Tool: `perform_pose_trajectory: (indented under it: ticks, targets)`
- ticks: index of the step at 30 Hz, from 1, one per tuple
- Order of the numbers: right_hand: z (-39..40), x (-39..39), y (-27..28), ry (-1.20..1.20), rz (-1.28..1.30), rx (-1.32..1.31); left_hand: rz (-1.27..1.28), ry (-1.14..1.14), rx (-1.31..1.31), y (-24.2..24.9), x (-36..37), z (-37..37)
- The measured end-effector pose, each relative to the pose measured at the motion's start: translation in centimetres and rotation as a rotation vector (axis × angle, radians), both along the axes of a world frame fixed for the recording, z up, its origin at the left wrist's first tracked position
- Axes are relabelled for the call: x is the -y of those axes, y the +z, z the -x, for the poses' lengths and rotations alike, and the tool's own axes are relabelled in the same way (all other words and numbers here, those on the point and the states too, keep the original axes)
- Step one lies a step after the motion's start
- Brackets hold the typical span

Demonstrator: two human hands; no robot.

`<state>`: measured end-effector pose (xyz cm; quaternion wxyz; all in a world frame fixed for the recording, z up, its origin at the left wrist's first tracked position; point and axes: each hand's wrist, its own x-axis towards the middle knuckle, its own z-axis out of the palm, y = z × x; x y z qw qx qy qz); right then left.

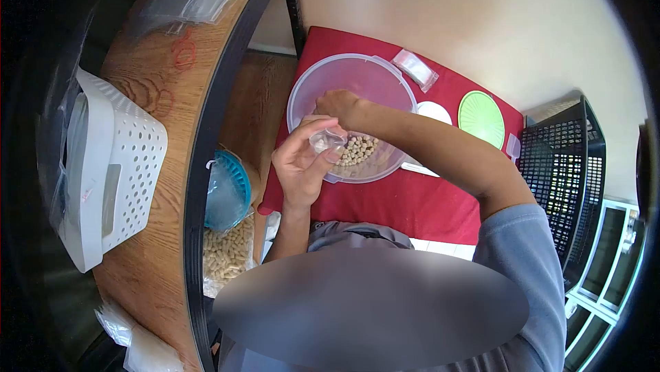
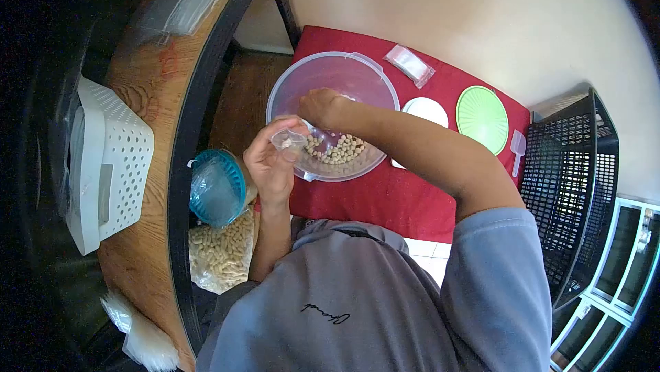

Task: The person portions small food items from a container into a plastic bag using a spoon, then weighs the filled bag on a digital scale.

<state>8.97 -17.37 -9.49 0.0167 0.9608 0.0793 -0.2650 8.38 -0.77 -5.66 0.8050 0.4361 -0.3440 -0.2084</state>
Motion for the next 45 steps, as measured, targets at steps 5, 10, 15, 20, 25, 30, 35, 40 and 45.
perform_pose_trajectory:
  ticks: [5, 10, 15, 20, 25, 30, 35, 40, 45]
  targets:
    - [1.7, -0.3, -1.3, -0.132, -0.181, -0.118, 0.017, -0.021, 0.025, 0.2, 0.3, -0.1]
    - [2.8, -0.4, -1.5, -0.034, -0.25, -0.182, -0.009, -0.02, 0.022, 0.1, 0.3, -0.3]
    - [2.1, 0.8, -0.2, -0.114, -0.201, -0.234, -0.022, -0.018, 0.005, 0.2, 0.0, -0.3]
    - [2.3, 2.0, 3.3, -0.166, -0.141, -0.281, -0.039, 0.076, 0.136, 0.8, -0.7, -1.1]
    - [4.7, 3.8, 8.9, -0.09, -0.347, 0.042, -0.101, 0.143, 0.208, 1.4, -1.3, -2.3]
    - [6.4, 4.7, 14.2, -0.169, -0.264, 0.08, -0.351, 0.178, 0.309, 2.0, -1.0, -2.3]
    - [8.5, 5.4, 19.9, -0.191, -0.303, 0.181, -0.4, 0.155, 0.301, 2.2, -0.5, -1.8]
    - [9.1, 5.1, 22.8, -0.191, -0.178, 0.187, -0.415, 0.088, 0.503, 3.5, 0.3, -1.4]
    - [8.5, 4.1, 23.3, -0.241, -0.044, 0.103, -0.376, 0.056, 0.53, 4.2, 1.2, -0.6]
